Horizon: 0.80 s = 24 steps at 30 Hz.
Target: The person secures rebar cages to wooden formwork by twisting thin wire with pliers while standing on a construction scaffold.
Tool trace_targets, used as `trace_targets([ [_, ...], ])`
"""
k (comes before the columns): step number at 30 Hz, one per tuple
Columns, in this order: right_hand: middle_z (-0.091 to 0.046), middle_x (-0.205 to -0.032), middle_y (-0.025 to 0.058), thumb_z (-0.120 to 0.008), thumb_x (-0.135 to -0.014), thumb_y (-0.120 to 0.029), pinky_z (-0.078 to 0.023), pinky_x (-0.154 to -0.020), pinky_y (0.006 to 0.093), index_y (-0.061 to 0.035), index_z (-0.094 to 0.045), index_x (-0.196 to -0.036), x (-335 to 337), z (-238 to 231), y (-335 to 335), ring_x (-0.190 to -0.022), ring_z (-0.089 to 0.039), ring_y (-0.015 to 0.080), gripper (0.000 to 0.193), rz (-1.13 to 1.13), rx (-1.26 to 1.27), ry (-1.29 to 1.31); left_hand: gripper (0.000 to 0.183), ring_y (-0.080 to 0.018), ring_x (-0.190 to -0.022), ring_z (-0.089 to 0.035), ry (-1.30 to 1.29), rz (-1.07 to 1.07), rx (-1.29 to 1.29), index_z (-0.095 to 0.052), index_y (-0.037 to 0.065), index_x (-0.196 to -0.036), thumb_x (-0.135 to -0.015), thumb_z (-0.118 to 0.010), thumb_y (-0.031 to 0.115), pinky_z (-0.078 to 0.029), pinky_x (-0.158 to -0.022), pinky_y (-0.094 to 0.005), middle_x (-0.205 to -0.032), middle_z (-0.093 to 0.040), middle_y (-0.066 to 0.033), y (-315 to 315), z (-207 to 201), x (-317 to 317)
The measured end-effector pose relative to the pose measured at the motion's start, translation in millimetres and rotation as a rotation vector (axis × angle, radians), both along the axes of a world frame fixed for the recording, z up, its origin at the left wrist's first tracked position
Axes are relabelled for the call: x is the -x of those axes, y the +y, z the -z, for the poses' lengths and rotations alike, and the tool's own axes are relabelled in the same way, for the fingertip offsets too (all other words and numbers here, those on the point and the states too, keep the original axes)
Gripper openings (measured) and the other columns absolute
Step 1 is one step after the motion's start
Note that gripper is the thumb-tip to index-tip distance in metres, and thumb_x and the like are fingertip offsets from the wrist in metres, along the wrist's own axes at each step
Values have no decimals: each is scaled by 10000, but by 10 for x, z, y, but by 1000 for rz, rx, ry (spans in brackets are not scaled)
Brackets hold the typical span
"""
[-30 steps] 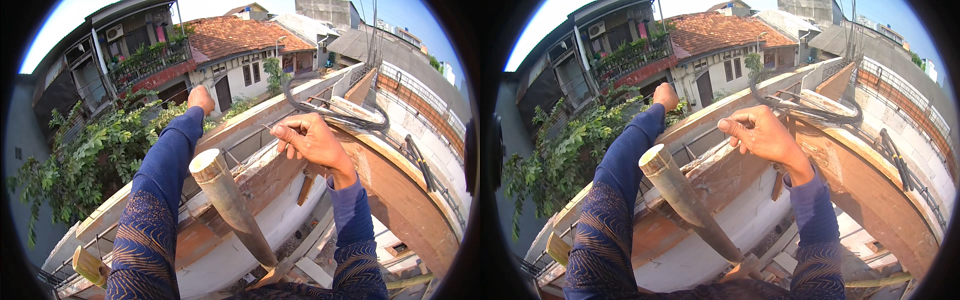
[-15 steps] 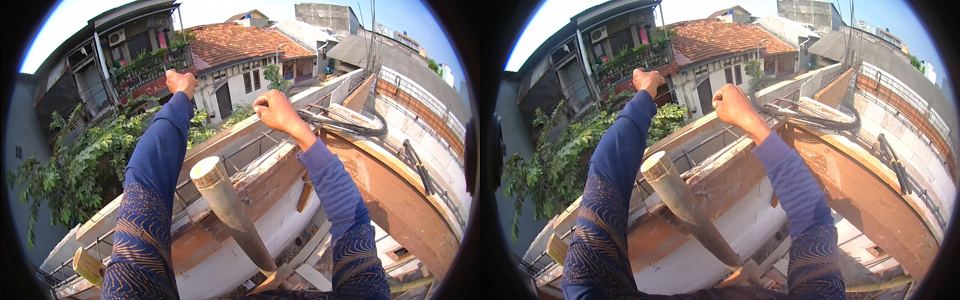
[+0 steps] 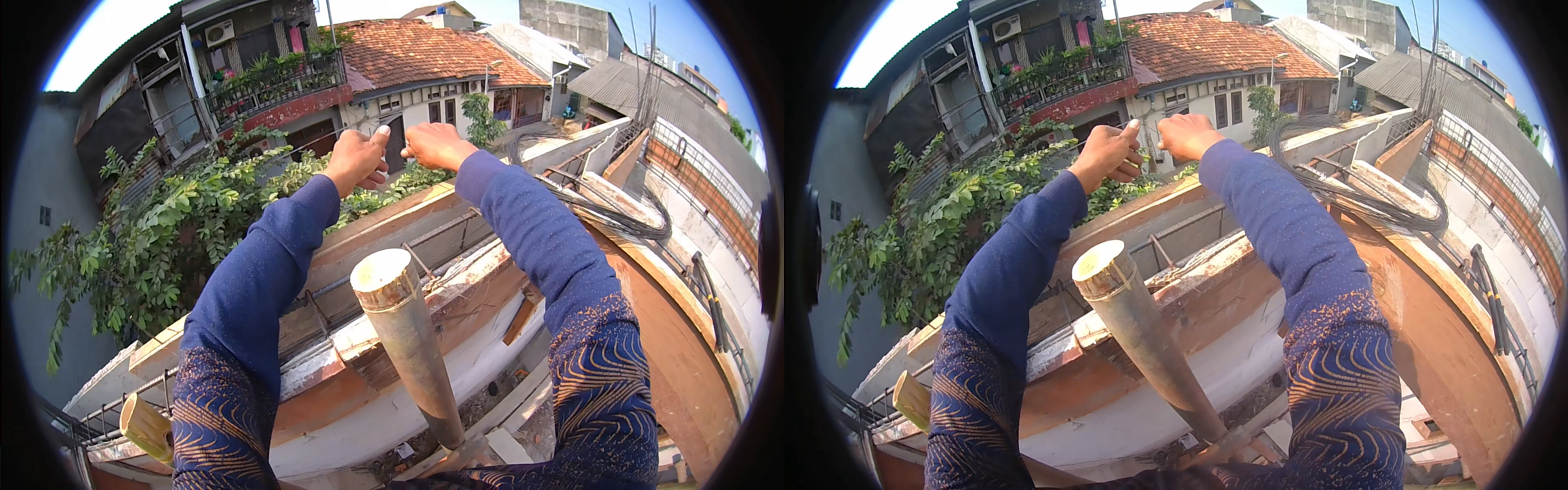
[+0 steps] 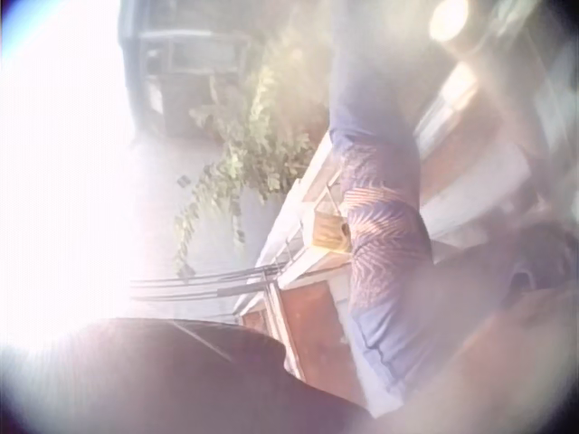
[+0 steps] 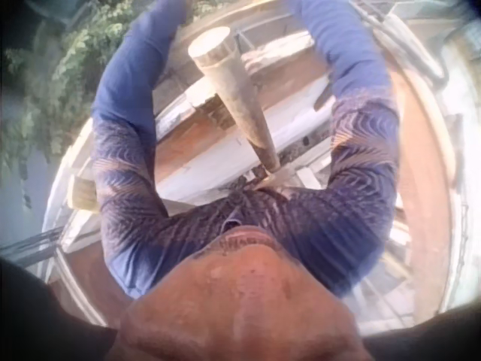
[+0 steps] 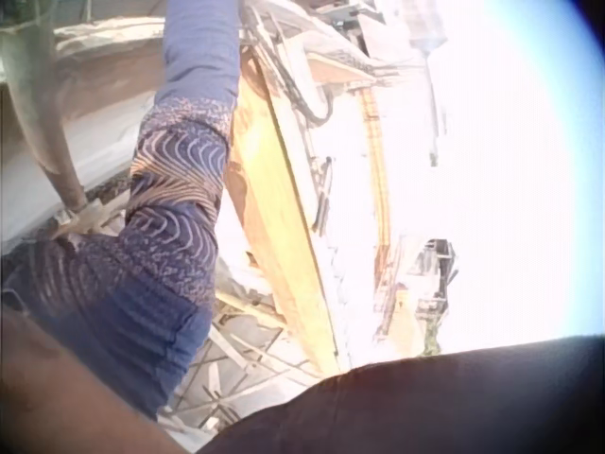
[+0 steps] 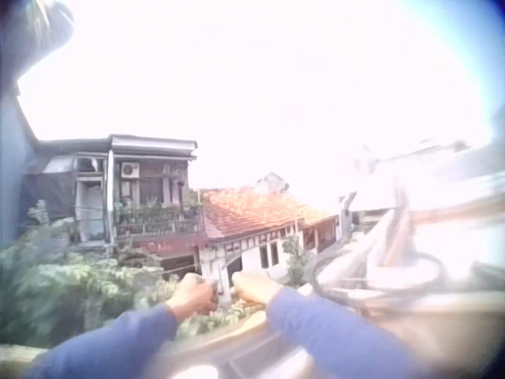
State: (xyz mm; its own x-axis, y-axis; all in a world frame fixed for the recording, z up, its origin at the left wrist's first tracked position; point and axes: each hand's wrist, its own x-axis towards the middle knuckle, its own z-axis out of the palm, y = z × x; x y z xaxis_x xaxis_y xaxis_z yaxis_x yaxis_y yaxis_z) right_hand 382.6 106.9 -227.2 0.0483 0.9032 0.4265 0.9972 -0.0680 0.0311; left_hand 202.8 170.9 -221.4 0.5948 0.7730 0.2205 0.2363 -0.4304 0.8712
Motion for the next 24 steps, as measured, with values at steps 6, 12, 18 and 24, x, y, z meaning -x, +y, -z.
trace_targets([
  [6, -727, -942, 222, -700, -951, -306, -546, -765, 505, -10, -720, -912, -111, -116, 202, -935, -704, 413, 299, -30, 27, -133, 638, -223, -1100, -634, 434, 510, -181, -667, -32, -1293, -1057, -496, 536, -495, -972, -372, -1203, -706, -199, -296, 345, 113],
  [12, -741, -877, 131, -687, -895, -249, -573, -769, 469, -88, -745, -844, -101, -263, 646, -892, -734, 331, 179, -62, -207, -399, 561, -310, -1045, -666, 471, 555, -360, -654, -16, -1300, -1081, -457, 462, -502, -962, -422, -1187, -703, -249, -235, 377, 83],
  [18, -761, -916, 110, -562, -912, -92, -622, -778, 439, -119, -745, -862, -492, -1029, 873, -896, -752, 280, 192, -44, -645, -567, 596, -341, -1153, -643, 426, 603, -412, -612, -30, -1340, -1085, -438, 480, -487, -1010, -433, -1238, -677, -270, -235, 425, -58],
  [24, -750, -906, 138, -599, -958, -220, -592, -721, 478, -110, -758, -1005, -592, -1239, 728, -838, -736, 321, 199, -80, -635, -604, 585, -360, -1225, -612, 426, 624, -406, -579, -29, -1378, -1084, -436, 456, -467, -1063, -430, -1309, -642, -281, -259, 425, -32],
])
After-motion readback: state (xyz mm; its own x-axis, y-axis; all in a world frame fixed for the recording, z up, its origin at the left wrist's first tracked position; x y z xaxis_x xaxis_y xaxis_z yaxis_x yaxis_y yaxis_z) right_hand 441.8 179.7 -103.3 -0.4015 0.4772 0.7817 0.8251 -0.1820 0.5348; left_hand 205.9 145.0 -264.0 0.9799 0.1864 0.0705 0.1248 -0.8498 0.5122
